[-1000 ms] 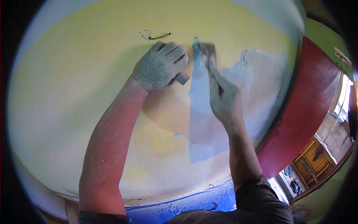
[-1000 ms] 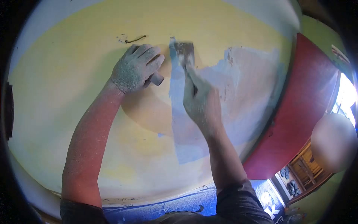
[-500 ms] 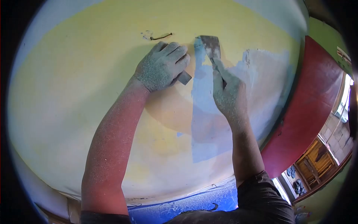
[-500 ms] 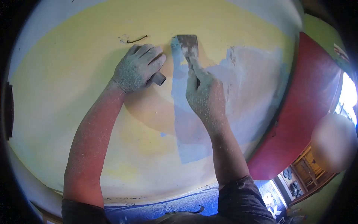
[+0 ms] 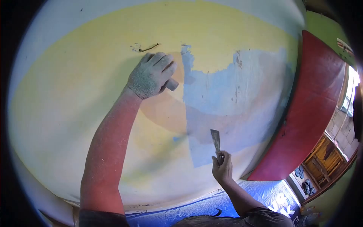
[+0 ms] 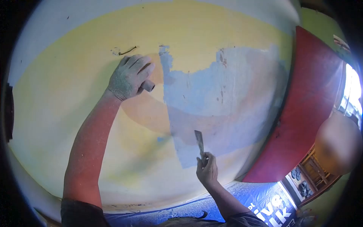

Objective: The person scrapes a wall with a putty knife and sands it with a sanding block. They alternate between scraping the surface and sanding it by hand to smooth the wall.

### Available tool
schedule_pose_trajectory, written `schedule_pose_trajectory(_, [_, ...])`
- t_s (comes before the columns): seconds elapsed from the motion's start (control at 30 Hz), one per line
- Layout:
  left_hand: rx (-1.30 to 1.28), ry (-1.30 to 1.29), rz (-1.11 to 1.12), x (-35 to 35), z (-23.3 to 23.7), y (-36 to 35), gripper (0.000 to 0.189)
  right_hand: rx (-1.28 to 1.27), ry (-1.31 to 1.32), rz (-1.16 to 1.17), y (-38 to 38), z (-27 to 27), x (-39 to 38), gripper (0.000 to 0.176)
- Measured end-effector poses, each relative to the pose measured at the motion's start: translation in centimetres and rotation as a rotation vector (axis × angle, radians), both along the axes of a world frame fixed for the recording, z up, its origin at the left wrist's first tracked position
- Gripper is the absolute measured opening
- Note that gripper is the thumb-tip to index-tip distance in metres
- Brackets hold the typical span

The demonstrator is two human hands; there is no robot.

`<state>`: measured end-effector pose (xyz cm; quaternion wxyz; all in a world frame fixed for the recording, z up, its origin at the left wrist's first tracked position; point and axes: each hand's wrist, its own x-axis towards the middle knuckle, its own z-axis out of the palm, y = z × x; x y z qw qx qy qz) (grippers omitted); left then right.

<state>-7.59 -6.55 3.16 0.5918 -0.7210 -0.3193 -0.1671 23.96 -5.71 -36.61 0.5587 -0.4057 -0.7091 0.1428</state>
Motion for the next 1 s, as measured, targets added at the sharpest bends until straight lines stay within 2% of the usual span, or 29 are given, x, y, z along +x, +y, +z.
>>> schedule_pose_trajectory(0.03, [-0.002,0.002,0.003,0.0,0.1,0.0,0.062,-0.055,-0.001,-0.038,0.5,-0.9,0.5,0.038])
schedule_pose_trajectory(0.07, [-0.003,0.003,0.006,0.1,0.0,-0.2,0.061,0.01,-0.186,-0.101,1.4,-1.4,1.2,0.032])
schedule_pose_trajectory(0.17, [0.075,0.013,-0.035,0.1,-0.7,0.6,0.054,0.033,-0.316,-0.186,1.3,-4.6,3.4,0.029])
schedule_pose_trajectory(0.2, [0.072,-0.034,-0.088,0.3,-1.6,1.1,0.053,0.027,-0.282,-0.177,0.7,-6.0,4.2,0.03])
schedule_pose_trajectory(0.27, [0.066,-0.133,-0.189,1.2,-6.3,1.5,0.05,-0.097,-0.286,-0.142,-1.6,-8.5,6.1,0.03])
schedule_pose_trajectory(0.37, [-0.182,-0.36,-0.236,4.7,-18.9,0.1,0.056,-0.461,-0.305,0.014,-4.9,-11.1,9.6,0.035])
schedule_pose_trajectory(0.4, [-0.284,-0.514,-0.243,6.8,-24.1,-0.6,0.059,-0.486,-0.261,0.067,-5.8,-12.1,10.7,0.035])
schedule_pose_trajectory(0.43, [-0.359,-0.658,-0.276,8.9,-29.8,-1.1,0.053,-0.565,-0.295,0.087,-6.2,-13.7,11.6,0.035])
schedule_pose_trajectory(0.47, [-0.483,-0.751,-0.165,10.0,-36.7,-1.4,0.042,-0.577,-0.272,0.177,-7.0,-13.3,12.7,0.034])
schedule_pose_trajectory(0.5, [-0.553,-0.983,-0.199,13.0,-41.3,-2.2,0.028,-0.535,-0.314,0.196,-6.9,-15.4,13.5,0.036])
schedule_pose_trajectory(0.53, [-0.693,-1.281,-0.076,16.3,-45.1,-3.8,0.023,-0.617,-0.309,0.237,-7.4,-14.5,14.3,0.038])
schedule_pose_trajectory(0.57, [-0.753,-1.311,-0.081,17.6,-49.1,-4.0,0.025,-0.7,-0.306,0.272,-8.0,-13.4,14.9,0.04])
schedule_pose_trajectory(0.6, [-0.811,-1.411,-0.068,19.7,-51.0,-5.1,0.029,-0.706,-0.206,0.326,-7.8,-14.6,14.7,0.039])
schedule_pose_trajectory(0.63, [-0.789,-1.501,-0.134,21.6,-52.0,-5.8,0.032,-0.718,-0.112,0.376,-8.2,-14.9,14.7,0.038])
schedule_pose_trajectory(0.7, [-0.958,-1.806,-0.109,22.4,-54.6,-5.7,0.034,-0.763,-0.223,0.427,-7.9,-13.6,15.8,0.041])
schedule_pose_trajectory(0.77, [-1.174,-1.996,-0.109,22.6,-52.9,-5.8,0.034,-0.856,-0.272,0.489,-7.6,-11.1,16.4,0.042])
schedule_pose_trajectory(0.8, [-1.277,-2.088,-0.115,22.4,-52.0,-5.8,0.034,-0.934,-0.172,0.569,-6.9,-12.2,16.6,0.043])
schedule_pose_trajectory(0.9, [-1.152,-1.907,-0.046,22.3,-52.4,-5.7,0.033,-1.006,-0.283,0.547,-6.3,-8.8,16.3,0.042])
schedule_pose_trajectory(0.93, [-1.125,-1.997,-0.03,22.7,-50.9,-6.2,0.033,-0.88,-0.302,0.539,-6.2,-9.0,16.0,0.046])
schedule_pose_trajectory(0.97, [-1.094,-1.985,0.019,22.7,-50.6,-6.2,0.033,-0.881,-0.353,0.524,-6.0,-8.9,16.0,0.048])
schedule_pose_trajectory(1.0, [-1.068,-1.972,0.072,22.7,-50.5,-6.5,0.033,-0.887,-0.401,0.51,-5.9,-6.1,15.3,0.05])
